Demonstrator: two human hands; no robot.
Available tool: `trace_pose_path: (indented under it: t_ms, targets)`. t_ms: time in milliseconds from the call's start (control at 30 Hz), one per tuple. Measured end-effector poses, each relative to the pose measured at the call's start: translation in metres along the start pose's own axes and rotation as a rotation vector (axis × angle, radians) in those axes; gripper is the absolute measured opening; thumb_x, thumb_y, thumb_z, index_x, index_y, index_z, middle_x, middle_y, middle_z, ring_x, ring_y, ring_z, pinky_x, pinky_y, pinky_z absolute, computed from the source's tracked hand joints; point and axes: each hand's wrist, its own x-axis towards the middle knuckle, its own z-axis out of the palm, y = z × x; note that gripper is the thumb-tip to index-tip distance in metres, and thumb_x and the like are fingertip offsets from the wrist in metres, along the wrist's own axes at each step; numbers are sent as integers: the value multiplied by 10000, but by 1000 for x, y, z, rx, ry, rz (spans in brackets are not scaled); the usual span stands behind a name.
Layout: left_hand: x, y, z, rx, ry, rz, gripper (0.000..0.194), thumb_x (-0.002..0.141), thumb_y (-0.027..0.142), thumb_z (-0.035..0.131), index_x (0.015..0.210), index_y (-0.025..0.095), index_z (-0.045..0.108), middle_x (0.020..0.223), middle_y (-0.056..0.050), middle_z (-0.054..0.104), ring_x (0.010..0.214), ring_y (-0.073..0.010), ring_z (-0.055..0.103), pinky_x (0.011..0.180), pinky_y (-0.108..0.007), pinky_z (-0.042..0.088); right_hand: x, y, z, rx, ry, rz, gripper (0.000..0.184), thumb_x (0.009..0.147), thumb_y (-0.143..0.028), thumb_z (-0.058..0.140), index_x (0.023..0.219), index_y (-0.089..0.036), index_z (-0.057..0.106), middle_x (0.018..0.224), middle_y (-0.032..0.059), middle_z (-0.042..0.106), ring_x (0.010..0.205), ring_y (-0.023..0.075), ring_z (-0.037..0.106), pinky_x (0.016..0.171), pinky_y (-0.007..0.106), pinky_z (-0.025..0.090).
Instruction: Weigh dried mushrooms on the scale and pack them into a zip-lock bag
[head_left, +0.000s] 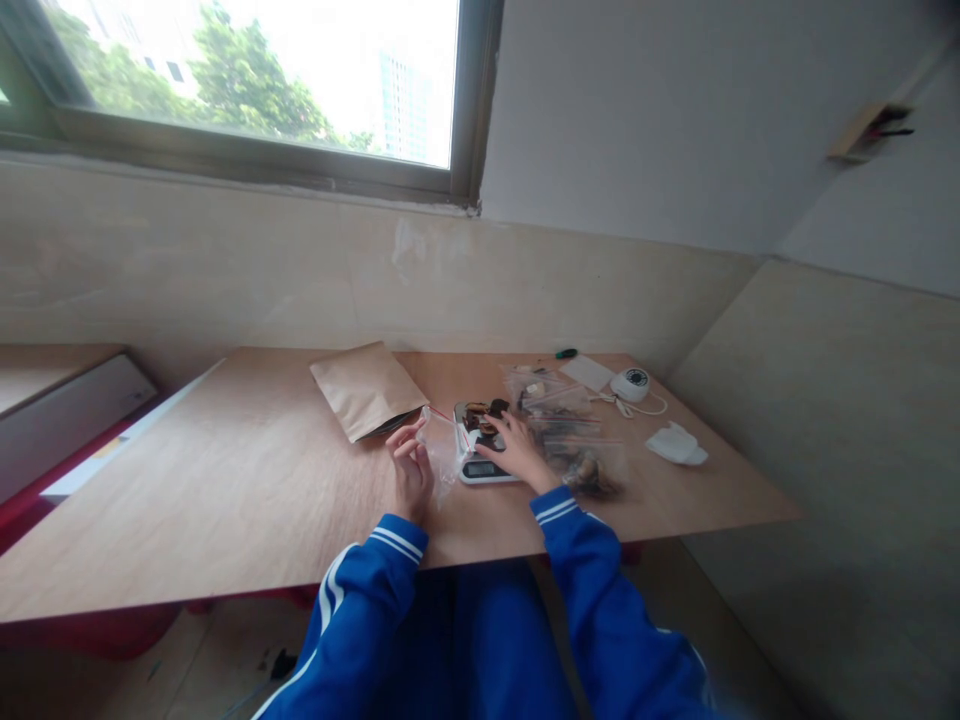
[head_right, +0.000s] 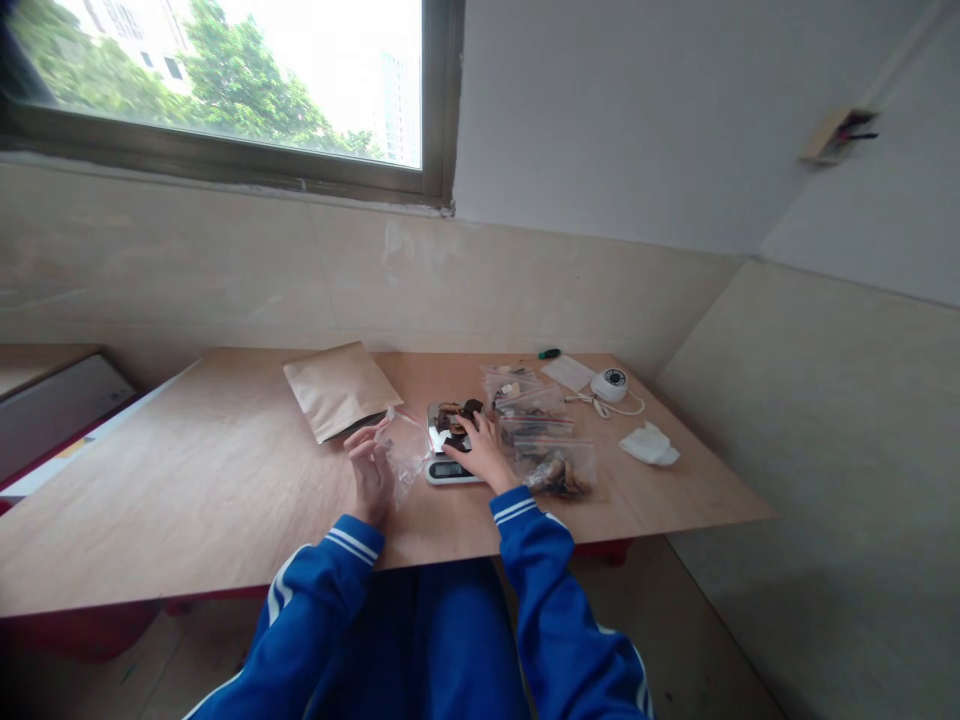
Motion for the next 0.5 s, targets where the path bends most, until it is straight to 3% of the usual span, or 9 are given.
trace_pose_path:
  t_ms: [267, 500]
  targets:
    - [-4, -5, 0, 12, -13, -29, 83, 938, 224, 351, 1021, 225, 364, 1134, -86, 435, 1097, -182, 541, 884, -432, 453, 2, 2, 5, 88, 85, -58, 233, 806, -262, 610, 1018, -182, 664, 1056, 109, 633, 1019, 253, 552, 910, 385, 435]
    - [-3, -5, -1, 34, -13, -11, 87, 929, 203, 354, 1014, 220, 363, 1132, -97, 448, 1083, -187, 545, 878, -431, 458, 3, -2, -4, 140, 131, -85, 206, 824, -119, 516, 926, -193, 679, 956, 83, 660, 914, 222, 603, 841, 358, 469]
